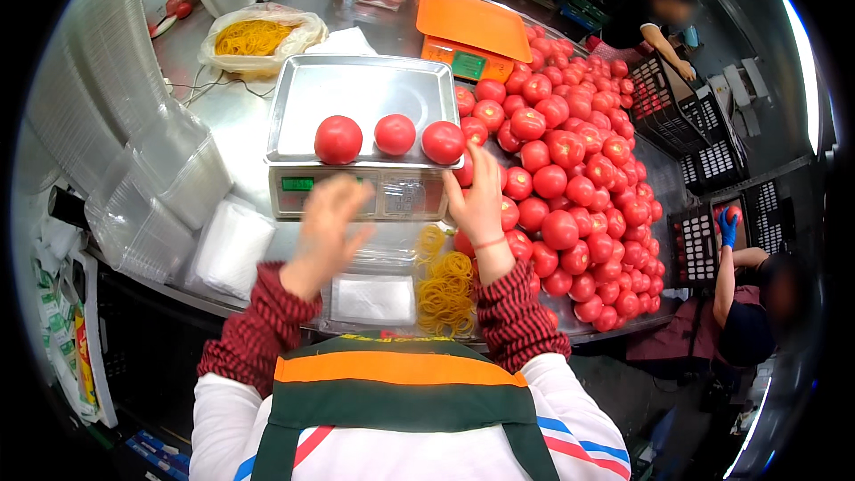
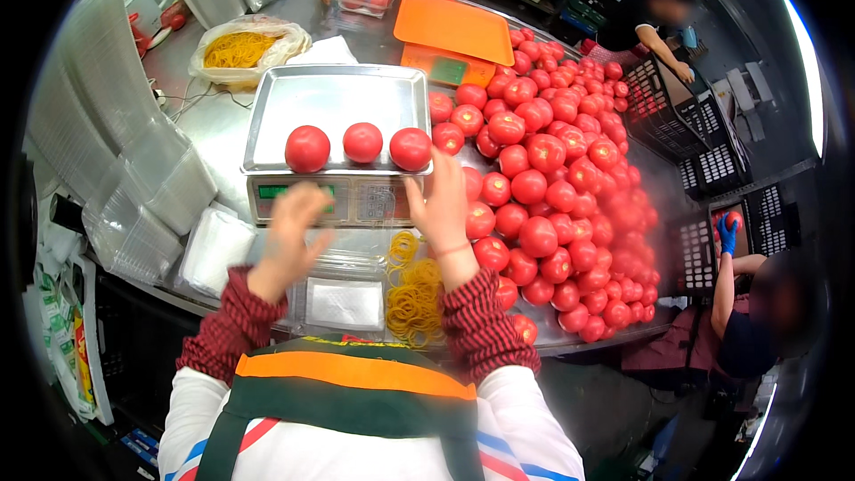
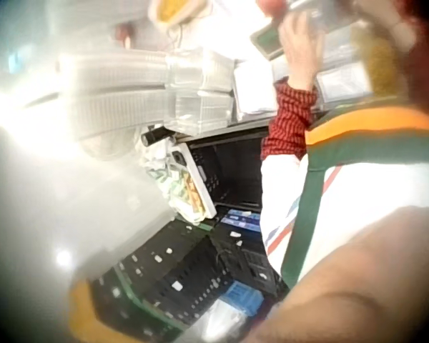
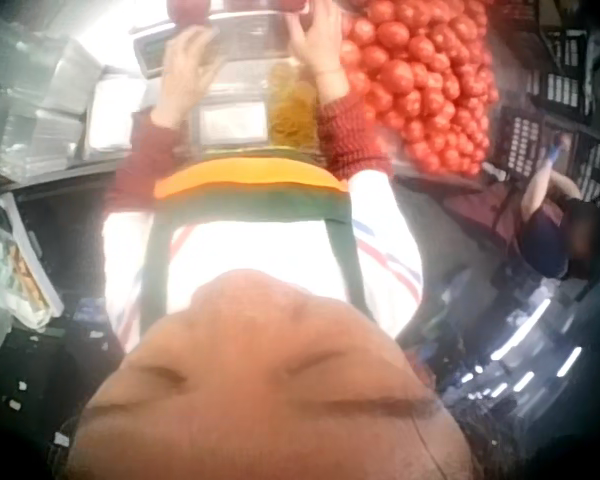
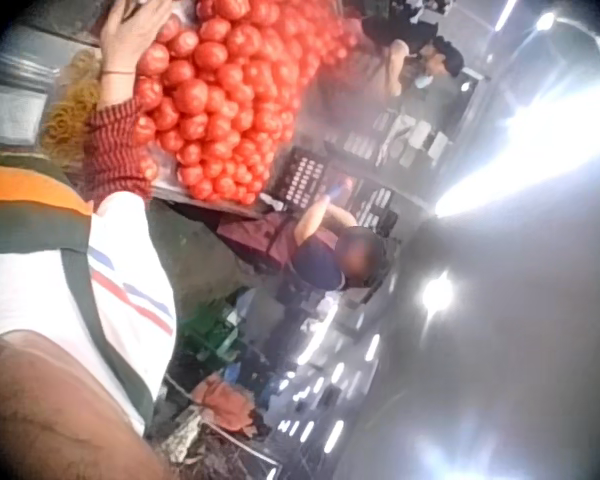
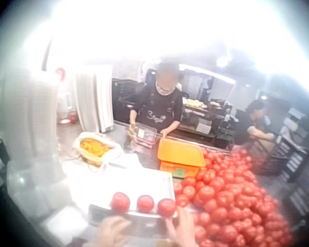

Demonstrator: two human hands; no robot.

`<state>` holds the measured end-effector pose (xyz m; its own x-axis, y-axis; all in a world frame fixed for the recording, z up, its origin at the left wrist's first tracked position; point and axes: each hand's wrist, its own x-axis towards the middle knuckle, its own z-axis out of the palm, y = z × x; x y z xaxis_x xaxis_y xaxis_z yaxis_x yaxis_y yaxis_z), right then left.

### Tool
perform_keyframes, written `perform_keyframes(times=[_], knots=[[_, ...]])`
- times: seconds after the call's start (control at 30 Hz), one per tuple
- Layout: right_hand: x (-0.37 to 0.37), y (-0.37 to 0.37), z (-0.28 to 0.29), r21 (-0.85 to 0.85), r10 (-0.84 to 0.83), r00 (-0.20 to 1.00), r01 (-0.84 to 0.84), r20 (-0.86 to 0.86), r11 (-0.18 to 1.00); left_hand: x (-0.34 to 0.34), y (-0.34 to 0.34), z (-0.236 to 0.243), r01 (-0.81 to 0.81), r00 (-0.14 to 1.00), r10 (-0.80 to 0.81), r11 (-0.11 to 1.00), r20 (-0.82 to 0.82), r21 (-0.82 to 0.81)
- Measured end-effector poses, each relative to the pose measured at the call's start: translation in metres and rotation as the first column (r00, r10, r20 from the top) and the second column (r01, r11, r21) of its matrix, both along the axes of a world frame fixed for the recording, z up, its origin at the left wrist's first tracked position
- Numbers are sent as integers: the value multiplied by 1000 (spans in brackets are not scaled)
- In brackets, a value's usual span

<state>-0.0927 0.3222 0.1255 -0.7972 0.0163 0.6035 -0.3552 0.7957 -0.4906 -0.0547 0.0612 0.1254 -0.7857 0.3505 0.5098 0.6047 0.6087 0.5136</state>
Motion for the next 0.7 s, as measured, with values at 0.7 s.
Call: perform_keyframes(times=[0.7], knots=[[122,-45,-27,-130,568,765,-557,303,820,68,-23,-24,352,902,-319,933,291,-68]])
